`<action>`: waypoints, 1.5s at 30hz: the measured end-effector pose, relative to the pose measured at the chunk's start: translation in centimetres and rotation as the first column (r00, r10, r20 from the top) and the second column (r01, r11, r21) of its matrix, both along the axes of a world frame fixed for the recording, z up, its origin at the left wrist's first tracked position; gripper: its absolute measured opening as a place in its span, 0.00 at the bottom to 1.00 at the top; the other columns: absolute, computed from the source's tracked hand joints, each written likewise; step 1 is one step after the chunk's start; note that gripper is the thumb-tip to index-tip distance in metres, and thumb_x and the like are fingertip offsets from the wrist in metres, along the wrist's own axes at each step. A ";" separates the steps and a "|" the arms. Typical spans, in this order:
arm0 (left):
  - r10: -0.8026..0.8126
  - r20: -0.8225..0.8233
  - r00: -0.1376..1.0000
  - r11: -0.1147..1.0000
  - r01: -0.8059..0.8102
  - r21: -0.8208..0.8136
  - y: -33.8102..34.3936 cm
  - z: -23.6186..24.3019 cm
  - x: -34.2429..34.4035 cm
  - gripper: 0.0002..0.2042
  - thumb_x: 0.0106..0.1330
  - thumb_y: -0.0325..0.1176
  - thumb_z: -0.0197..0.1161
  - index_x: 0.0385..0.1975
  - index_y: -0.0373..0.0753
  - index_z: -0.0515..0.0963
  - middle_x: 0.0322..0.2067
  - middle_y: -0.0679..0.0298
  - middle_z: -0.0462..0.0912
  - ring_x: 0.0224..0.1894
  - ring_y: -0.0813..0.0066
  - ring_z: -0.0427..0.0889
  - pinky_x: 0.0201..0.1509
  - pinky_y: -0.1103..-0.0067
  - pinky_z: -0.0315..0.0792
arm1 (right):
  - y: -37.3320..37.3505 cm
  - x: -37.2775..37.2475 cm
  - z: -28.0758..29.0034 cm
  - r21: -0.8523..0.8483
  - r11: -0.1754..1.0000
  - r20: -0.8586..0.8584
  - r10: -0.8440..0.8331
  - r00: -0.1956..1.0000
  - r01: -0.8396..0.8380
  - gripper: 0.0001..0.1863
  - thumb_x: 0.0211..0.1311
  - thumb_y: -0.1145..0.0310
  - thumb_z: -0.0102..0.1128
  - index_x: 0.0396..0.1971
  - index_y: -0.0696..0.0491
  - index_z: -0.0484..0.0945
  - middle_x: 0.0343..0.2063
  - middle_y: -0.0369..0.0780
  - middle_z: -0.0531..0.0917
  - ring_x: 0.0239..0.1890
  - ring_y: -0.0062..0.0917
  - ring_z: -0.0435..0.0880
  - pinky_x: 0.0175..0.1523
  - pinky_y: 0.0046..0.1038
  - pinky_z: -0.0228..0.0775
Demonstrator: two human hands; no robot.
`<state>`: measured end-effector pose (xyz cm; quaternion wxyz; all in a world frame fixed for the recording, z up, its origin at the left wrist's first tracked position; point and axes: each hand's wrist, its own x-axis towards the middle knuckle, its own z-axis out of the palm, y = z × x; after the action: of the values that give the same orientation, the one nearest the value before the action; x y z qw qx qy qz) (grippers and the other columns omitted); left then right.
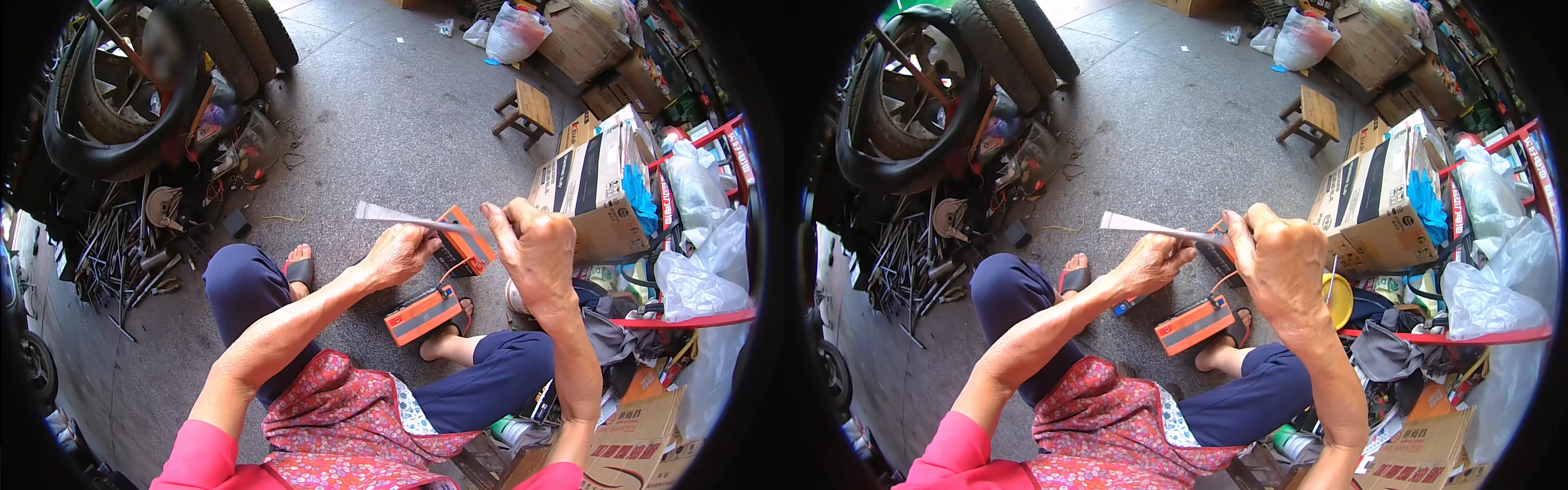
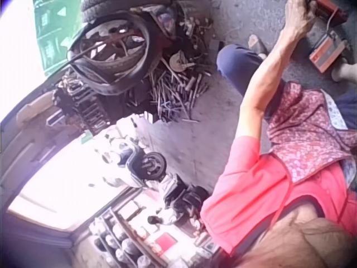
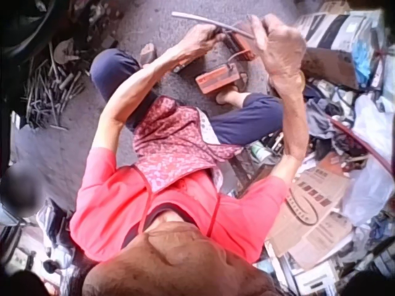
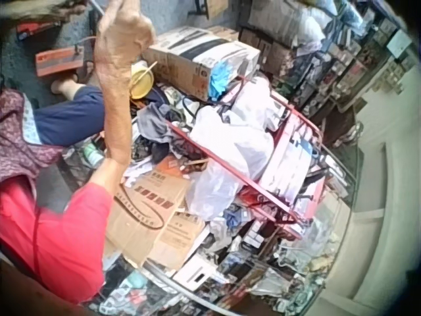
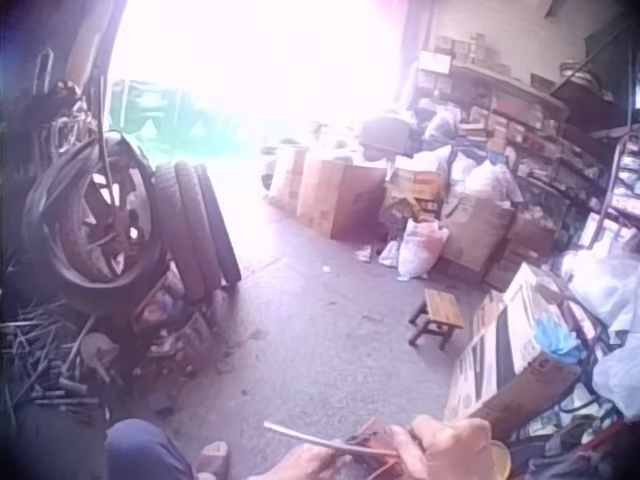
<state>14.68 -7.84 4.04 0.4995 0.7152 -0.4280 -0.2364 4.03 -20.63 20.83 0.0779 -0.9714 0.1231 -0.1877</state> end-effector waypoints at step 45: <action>-0.202 0.121 0.972 0.954 0.223 -0.200 -0.6 1.1 -1.5 0.09 0.70 0.31 0.56 0.38 0.30 0.73 0.32 0.44 0.82 0.38 0.41 0.81 0.41 0.57 0.74 | 0.6 -2.3 -1.8 -0.405 0.773 -0.308 0.386 0.869 -0.487 0.26 0.54 0.69 0.60 0.54 0.62 0.75 0.50 0.50 0.80 0.51 0.38 0.82 0.54 0.40 0.75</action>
<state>13.13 -8.48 5.12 0.5228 0.6183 -0.5495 -0.2061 1.69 -20.07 19.03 -0.1317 -0.9763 -0.1489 -0.0861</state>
